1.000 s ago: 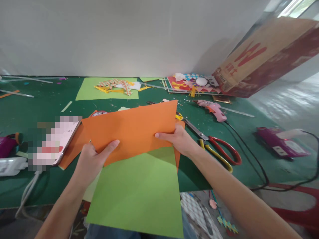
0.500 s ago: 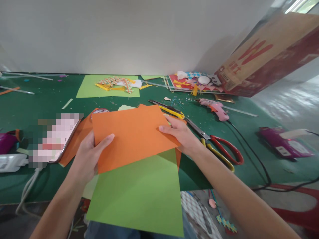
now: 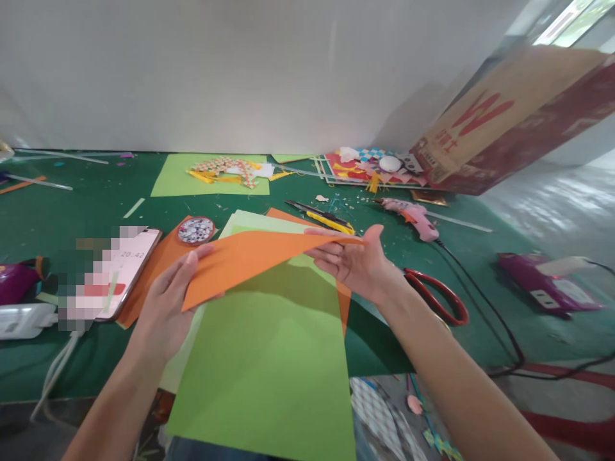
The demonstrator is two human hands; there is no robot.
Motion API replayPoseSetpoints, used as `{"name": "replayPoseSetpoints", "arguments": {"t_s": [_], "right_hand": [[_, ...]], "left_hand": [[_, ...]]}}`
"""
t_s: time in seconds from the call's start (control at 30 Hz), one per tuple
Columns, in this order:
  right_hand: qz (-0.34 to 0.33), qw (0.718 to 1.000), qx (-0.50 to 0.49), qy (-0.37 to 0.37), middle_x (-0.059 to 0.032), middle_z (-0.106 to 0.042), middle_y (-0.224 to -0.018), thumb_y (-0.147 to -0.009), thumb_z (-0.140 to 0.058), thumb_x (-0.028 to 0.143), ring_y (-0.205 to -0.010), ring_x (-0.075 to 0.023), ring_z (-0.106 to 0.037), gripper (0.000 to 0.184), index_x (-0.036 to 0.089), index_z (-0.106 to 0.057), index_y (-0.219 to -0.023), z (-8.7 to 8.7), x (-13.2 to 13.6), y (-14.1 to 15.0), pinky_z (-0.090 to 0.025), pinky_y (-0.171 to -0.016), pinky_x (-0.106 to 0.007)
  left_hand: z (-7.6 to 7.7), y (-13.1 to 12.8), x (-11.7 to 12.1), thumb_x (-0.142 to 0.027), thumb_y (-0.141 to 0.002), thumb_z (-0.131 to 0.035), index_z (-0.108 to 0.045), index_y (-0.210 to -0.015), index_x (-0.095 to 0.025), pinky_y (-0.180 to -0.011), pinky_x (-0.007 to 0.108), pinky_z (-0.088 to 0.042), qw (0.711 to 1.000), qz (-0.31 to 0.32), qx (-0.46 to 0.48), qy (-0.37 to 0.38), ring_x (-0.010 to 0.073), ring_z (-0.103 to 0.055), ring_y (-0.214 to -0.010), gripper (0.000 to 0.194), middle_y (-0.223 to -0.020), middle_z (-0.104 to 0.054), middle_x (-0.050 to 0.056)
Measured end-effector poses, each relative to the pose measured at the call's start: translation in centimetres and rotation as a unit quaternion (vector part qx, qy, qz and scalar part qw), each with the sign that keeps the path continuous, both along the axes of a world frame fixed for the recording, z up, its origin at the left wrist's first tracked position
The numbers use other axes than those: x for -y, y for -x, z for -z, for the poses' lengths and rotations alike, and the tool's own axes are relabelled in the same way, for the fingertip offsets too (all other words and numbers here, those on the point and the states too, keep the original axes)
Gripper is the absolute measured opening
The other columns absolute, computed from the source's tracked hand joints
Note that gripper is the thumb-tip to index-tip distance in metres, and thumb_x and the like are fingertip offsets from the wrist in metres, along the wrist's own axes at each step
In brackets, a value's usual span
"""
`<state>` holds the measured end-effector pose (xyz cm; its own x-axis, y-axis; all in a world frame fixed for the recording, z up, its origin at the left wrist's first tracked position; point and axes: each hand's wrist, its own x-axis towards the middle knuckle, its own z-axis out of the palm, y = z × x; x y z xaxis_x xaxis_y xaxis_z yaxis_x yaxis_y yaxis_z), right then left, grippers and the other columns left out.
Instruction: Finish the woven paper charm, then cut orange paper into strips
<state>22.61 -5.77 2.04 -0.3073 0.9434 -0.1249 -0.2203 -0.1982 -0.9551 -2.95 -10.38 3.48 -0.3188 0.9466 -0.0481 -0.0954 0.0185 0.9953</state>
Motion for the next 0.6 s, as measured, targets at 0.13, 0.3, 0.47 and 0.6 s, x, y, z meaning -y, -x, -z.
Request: {"name": "replayPoseSetpoints", "arguments": {"t_s": [0.13,0.3,0.47,0.6], "right_hand": [[-0.007,0.999,0.002,-0.047,-0.0119,-0.066,-0.116,-0.053,-0.048,0.087,-0.115,-0.0285,-0.056,0.072,0.024,-0.068,-0.083,-0.1,0.0,-0.3,-0.053,-0.080,-0.035],[0.084,0.993,0.072,-0.049,-0.0049,-0.072,-0.071,-0.058,-0.077,0.048,-0.067,-0.0220,-0.070,0.033,0.022,-0.069,-0.076,0.0,0.1,0.2,-0.055,-0.062,-0.033],[0.188,0.954,0.217,-0.092,0.0020,-0.045,-0.030,-0.062,-0.071,0.047,-0.025,-0.0088,-0.040,0.044,0.020,-0.049,-0.036,-0.6,0.5,0.6,-0.032,-0.031,-0.023],[0.221,0.925,0.290,-0.110,0.0061,-0.034,-0.027,-0.058,-0.073,0.047,-0.027,-0.0050,-0.028,0.048,0.021,-0.042,-0.033,-1.0,0.6,0.3,-0.022,-0.031,-0.022]], "left_hand": [[0.5,0.6,-0.1,-0.035,-0.070,-0.067,-0.074,-0.080,-0.018,-0.057,0.030,-0.059,0.994,0.043,0.097,0.025,0.0230,-0.071,-0.071,0.020,-0.107,-0.070,0.010],[0.8,0.9,-0.1,-0.029,-0.060,-0.074,-0.075,-0.081,-0.018,-0.058,0.028,-0.057,0.995,0.076,0.044,0.049,0.0219,-0.070,-0.069,0.024,-0.091,-0.074,0.010],[0.5,0.6,0.2,-0.039,-0.067,-0.071,-0.064,-0.053,-0.020,-0.042,0.023,-0.044,0.986,0.091,-0.141,0.019,0.0111,-0.051,-0.039,0.025,-0.048,-0.059,0.000],[0.6,0.5,0.3,-0.042,-0.072,-0.066,-0.048,-0.044,-0.020,-0.038,0.022,-0.029,0.961,0.047,-0.271,-0.008,0.0087,-0.037,-0.035,0.040,-0.039,-0.041,-0.005]]}}
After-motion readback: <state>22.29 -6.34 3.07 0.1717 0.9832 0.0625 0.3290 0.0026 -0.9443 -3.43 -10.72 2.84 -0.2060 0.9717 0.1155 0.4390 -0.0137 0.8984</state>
